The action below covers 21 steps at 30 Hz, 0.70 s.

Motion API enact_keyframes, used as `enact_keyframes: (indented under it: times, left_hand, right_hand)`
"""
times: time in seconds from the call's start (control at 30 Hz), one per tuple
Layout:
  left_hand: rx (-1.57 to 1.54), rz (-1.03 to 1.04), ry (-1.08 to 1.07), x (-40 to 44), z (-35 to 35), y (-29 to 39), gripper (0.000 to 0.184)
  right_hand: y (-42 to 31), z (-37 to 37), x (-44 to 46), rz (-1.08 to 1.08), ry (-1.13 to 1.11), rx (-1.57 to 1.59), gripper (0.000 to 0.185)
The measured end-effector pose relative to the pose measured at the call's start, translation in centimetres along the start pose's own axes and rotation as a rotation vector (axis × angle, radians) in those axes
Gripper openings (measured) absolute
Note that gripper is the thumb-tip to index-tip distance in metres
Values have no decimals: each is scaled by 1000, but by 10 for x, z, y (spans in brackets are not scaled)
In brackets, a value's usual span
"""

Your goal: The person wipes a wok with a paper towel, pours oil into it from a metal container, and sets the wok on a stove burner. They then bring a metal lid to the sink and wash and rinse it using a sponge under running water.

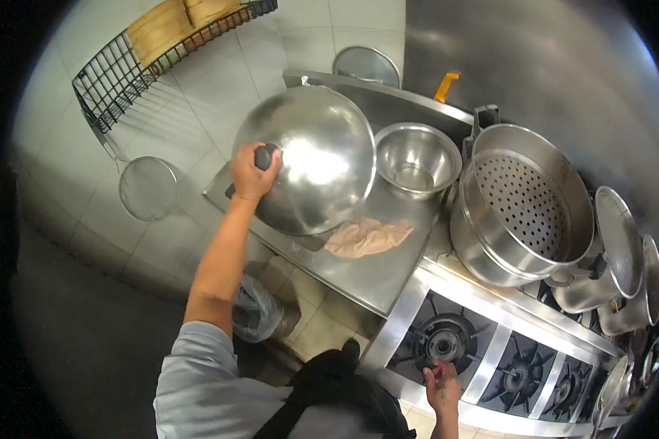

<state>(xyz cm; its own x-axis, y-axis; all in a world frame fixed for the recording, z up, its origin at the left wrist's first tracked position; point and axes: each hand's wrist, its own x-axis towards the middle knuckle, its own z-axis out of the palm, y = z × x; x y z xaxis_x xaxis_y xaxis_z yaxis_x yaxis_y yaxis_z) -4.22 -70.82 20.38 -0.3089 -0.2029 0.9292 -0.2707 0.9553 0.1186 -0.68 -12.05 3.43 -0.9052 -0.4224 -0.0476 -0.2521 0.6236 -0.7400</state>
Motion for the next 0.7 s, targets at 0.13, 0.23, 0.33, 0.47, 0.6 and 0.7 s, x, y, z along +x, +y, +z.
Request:
enact_keyframes:
  times: [0.13,0.23,0.33,0.47,0.6,0.7]
  left_hand:
    - [52,-12,35,4,-23,8,34]
    - [90,5,97,14,-30,2,34]
    - [119,-48,99,17,-21,-14,34]
    - [150,-135,-12,0,17,-51,35]
    - [109,-213,-146,-28,74,-101,34]
    - [75,-179,-226,-47,114,-133,34]
  right_hand:
    - [5,-4,8,-34,-29,-28,27]
    - [22,-3,10,32,-55,-33,27]
    - [23,-9,19,91,-34,-57,27]
    - [9,8,45,101,-17,-54,27]
    - [-38,52,100,86,-62,-57,28]
    - [-69,99,145,-43,-141,-106,29]
